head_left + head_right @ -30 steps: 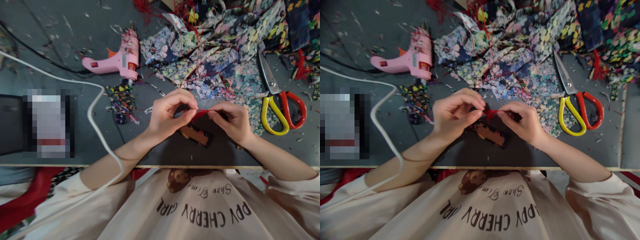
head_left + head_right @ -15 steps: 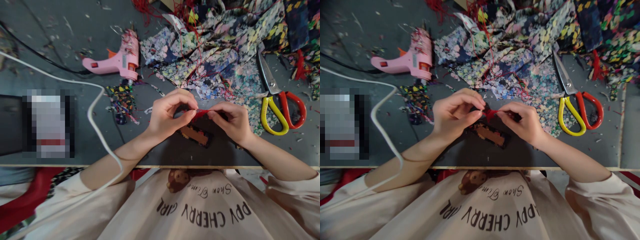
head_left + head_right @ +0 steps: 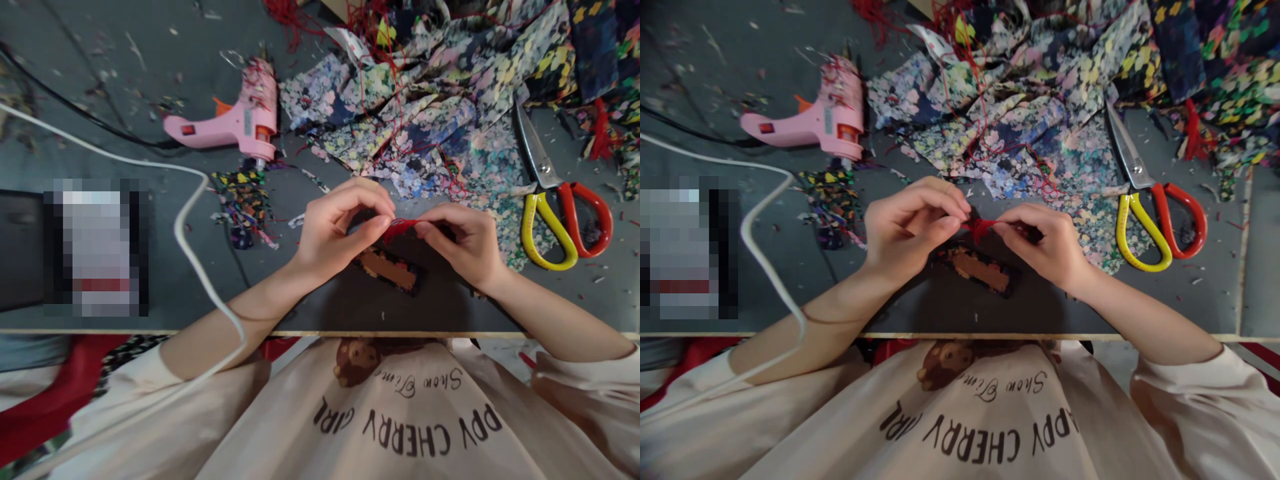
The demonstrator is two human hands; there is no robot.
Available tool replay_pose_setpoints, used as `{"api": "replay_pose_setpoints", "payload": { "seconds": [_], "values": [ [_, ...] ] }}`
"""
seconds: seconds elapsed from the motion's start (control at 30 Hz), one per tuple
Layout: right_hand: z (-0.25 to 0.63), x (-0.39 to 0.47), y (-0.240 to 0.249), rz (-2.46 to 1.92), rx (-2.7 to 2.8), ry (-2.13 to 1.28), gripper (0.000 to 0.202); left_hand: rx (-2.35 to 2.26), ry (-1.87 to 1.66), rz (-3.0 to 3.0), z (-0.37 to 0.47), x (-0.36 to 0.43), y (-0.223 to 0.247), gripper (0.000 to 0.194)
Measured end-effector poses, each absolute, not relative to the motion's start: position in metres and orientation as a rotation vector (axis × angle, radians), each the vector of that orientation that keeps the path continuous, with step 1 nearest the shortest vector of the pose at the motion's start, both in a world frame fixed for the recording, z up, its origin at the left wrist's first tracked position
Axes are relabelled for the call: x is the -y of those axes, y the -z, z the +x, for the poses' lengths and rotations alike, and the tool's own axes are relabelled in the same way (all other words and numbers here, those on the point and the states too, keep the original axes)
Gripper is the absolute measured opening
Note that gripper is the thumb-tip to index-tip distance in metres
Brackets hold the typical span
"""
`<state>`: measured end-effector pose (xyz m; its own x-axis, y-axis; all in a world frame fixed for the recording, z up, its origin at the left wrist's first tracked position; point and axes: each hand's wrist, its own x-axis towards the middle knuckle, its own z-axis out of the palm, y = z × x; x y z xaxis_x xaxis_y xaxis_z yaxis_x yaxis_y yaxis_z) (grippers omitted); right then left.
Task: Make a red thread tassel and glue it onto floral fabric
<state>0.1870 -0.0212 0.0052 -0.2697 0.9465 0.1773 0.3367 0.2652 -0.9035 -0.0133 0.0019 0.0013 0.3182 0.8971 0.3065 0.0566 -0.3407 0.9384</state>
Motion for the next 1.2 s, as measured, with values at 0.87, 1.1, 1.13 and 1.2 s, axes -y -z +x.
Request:
{"api": "replay_pose_setpoints", "payload": {
  "seconds": [0.87, 1.1, 1.13, 1.2],
  "values": [
    [0.1870, 0.0207, -0.0028, -1.131, 1.778, -0.948, 0.009, -0.828, -1.180, 1.769, -0.0150, 0.0001, -0.0013, 0.017],
    [0.1877, 0.0208, -0.0033, -1.098, 1.786, -0.916, 0.008, -0.847, -1.153, 1.866, -0.0140, 0.0019, -0.0030, 0.009],
    [0.1878, 0.0207, -0.0033, -1.096, 1.784, -0.914, 0.009, -0.854, -1.158, 1.861, -0.0141, 0.0021, -0.0031, 0.008],
    [0.1878, 0.0206, -0.0035, -1.097, 1.785, -0.909, 0.009, -0.857, -1.170, 1.843, -0.0143, 0.0024, -0.0033, 0.009]
  ]
}}
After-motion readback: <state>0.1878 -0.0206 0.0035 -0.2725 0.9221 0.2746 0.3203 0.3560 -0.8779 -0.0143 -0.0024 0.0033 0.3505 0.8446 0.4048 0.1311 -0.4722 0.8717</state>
